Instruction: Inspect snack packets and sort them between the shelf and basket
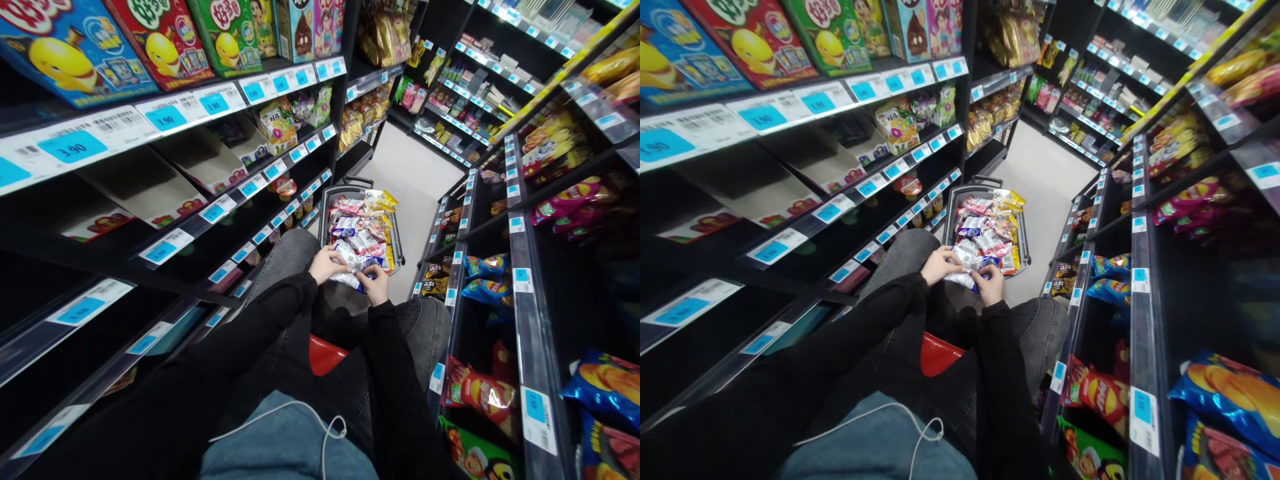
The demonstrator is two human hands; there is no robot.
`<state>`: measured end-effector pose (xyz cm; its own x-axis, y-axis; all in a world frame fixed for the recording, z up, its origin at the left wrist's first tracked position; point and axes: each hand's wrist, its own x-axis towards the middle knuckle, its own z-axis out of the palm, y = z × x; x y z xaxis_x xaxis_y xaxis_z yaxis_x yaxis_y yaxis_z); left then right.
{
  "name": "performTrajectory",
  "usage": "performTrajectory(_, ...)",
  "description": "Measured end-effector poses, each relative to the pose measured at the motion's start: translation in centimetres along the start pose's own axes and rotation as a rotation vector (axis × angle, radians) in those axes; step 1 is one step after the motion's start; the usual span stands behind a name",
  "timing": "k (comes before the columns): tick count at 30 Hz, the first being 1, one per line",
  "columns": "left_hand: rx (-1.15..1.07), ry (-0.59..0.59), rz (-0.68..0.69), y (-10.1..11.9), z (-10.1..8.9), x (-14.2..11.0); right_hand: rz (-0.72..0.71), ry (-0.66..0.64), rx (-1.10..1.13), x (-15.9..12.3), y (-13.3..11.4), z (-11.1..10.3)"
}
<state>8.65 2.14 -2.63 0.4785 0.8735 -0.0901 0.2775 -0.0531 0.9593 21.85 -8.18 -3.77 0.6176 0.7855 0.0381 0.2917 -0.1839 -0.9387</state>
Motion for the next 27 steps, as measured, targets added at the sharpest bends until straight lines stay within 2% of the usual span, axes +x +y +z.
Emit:
performTrajectory(3,-0.039,0.025,-0.013,-0.1,-0.1,0.1,-0.048,0.040,0.017,-0.1,-0.3,0.1)
performTrajectory(5,-0.201,0.040,-0.100,-0.1,0.0,0.1,-0.067,0.069,0.064,-0.1,-0.5,0.0)
performTrajectory(7,-0.437,-0.052,-0.249,0.1,0.0,0.0,-0.089,0.076,0.138,-0.1,-0.7,-0.3)
performTrajectory(10,-0.708,-0.275,-0.414,0.6,-0.1,-0.2,-0.086,0.053,0.258,0.2,-0.5,-0.7)
performTrajectory(12,-0.807,-0.320,-0.434,0.9,-0.2,-0.4,-0.030,0.034,0.336,0.5,-0.1,-1.0)
performTrajectory(14,-0.870,-0.313,-0.431,0.9,-0.4,-0.3,0.065,-0.025,0.421,0.8,0.5,-1.3)
performTrajectory(17,-0.925,-0.334,-0.433,0.5,-0.6,-0.1,0.234,-0.179,0.525,1.1,1.1,-2.0)
performTrajectory(20,-0.931,-0.334,-0.424,0.0,-0.9,0.0,0.314,-0.274,0.575,0.9,1.3,-2.5)
performTrajectory(24,-0.838,-0.203,-0.375,-0.6,-1.1,-0.1,0.395,-0.352,0.555,0.4,1.4,-2.7)
performTrajectory(27,-0.678,-0.181,-0.271,-1.0,-1.2,0.0,0.466,-0.404,0.588,0.1,1.8,-2.1)
